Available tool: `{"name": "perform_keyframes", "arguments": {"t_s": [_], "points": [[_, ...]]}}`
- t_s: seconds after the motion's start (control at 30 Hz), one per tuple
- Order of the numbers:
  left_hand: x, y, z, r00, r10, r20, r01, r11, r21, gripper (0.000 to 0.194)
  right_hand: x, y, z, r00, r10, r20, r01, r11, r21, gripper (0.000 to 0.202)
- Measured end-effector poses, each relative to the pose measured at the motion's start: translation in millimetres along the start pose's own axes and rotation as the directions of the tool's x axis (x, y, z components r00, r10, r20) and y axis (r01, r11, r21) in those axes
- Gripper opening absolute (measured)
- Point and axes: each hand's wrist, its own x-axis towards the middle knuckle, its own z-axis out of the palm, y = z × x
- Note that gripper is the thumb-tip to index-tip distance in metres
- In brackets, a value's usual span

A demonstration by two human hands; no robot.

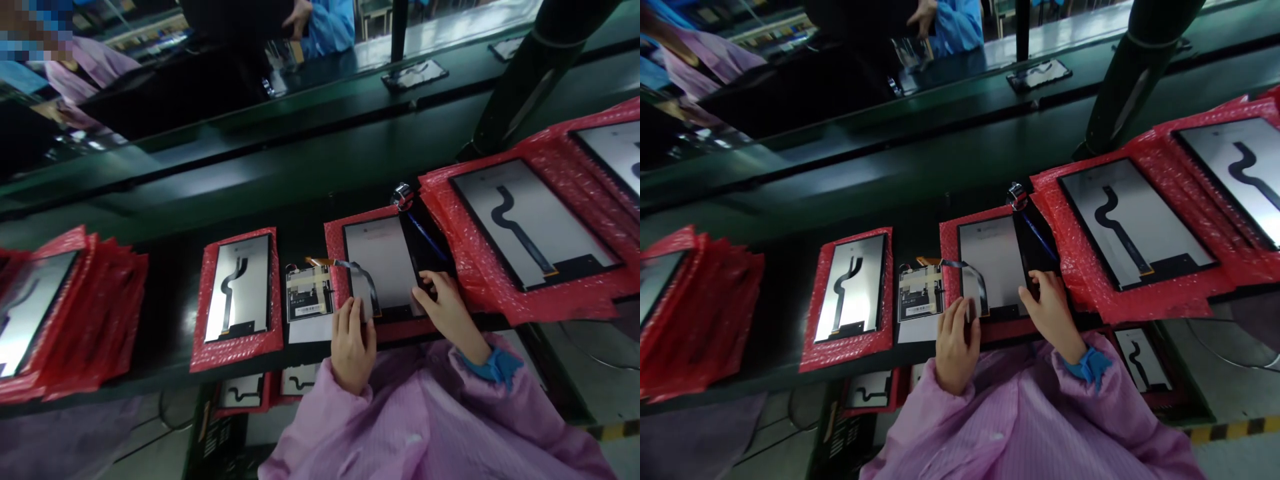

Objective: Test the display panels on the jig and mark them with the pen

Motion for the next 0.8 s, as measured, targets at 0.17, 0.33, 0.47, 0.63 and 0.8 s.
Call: {"name": "perform_keyframes", "arguments": {"t_s": [0.17,0.33,0.47,0.63,0.8], "points": [[9,-15,-20.5,0.986,-0.083,0.148,0.11,0.977,-0.183,0.035,-13,-42,-19,0.998,-0.048,0.039,0.041,0.986,0.164,0.039],[43,-24,-50.4,0.914,-0.275,0.298,0.383,0.828,-0.409,0.038,-27,-98,-21,0.944,-0.305,0.124,0.277,0.939,0.204,0.045],[80,-15,-55.5,0.919,-0.375,0.119,0.297,0.465,-0.834,0.046,-23,-109,8,0.84,-0.494,0.225,0.373,0.826,0.424,0.057],[102,-3,-58.9,0.832,-0.475,0.286,0.336,0.021,-0.942,0.045,-23,-91,60,0.941,-0.265,0.21,0.17,0.908,0.383,0.071],[97,-5,-60.3,0.751,-0.602,0.271,0.359,0.028,-0.933,0.047,-32,-89,69,0.803,-0.477,0.358,0.31,0.846,0.433,0.087]]}}
